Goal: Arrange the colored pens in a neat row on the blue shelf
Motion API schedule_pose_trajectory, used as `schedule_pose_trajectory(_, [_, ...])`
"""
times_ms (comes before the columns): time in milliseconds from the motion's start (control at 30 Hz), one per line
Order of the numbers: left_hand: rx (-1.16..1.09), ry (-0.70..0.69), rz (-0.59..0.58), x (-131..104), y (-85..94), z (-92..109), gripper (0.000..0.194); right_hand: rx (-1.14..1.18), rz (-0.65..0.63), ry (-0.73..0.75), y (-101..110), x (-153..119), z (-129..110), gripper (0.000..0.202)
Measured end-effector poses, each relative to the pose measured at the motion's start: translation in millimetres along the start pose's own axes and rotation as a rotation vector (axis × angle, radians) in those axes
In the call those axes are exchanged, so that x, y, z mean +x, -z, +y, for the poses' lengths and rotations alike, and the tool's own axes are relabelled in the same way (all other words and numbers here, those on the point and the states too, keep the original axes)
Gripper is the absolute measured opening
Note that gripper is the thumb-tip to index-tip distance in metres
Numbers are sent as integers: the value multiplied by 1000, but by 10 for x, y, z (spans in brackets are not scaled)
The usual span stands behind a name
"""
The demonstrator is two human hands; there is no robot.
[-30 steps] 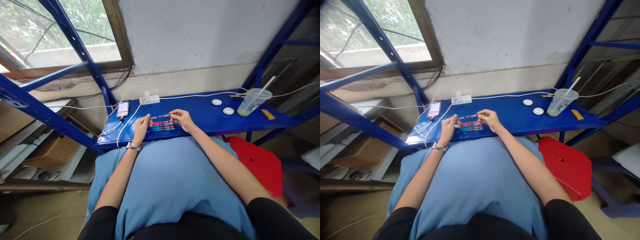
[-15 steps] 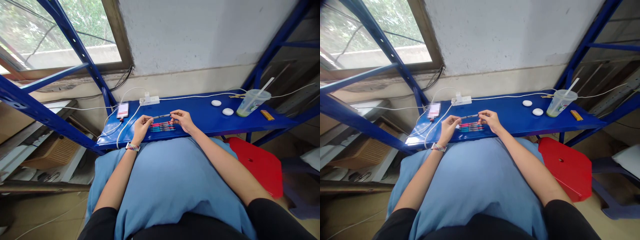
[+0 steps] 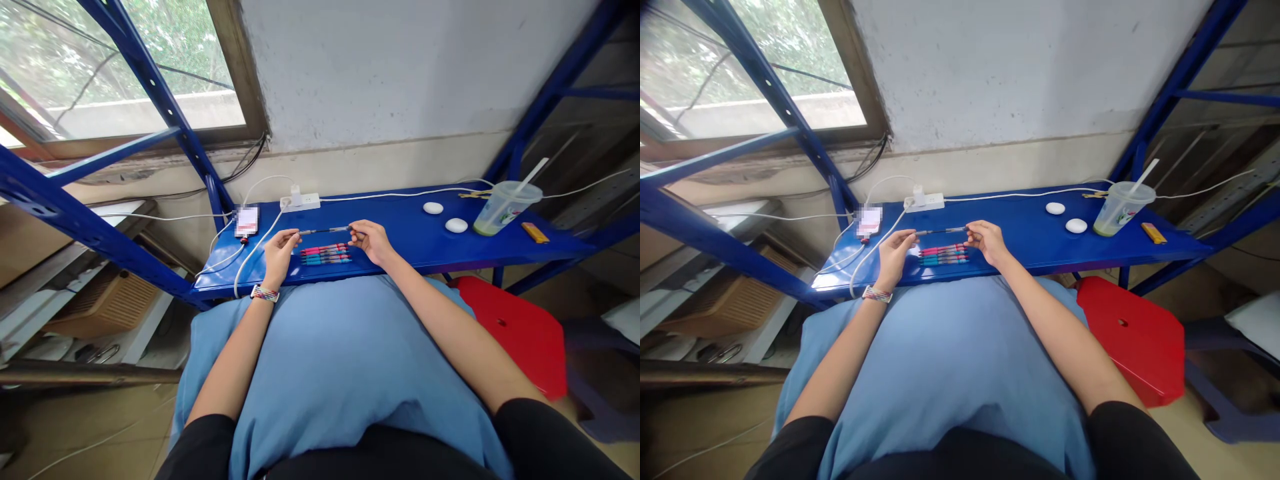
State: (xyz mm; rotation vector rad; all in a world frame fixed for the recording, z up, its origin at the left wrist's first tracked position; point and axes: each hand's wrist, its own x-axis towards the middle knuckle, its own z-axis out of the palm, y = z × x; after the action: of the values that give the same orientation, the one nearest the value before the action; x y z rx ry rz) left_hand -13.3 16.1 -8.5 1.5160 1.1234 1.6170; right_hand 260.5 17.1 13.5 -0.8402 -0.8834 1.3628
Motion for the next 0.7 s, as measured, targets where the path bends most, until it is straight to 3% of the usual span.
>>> schedule_pose_trajectory(233, [0,22,14,1,2,0,31,-22,64,76,48,45,56,37])
schedule_pose_trajectory(700, [19,34,24,5,9,-11,33,62,105,63,72,70,64,40])
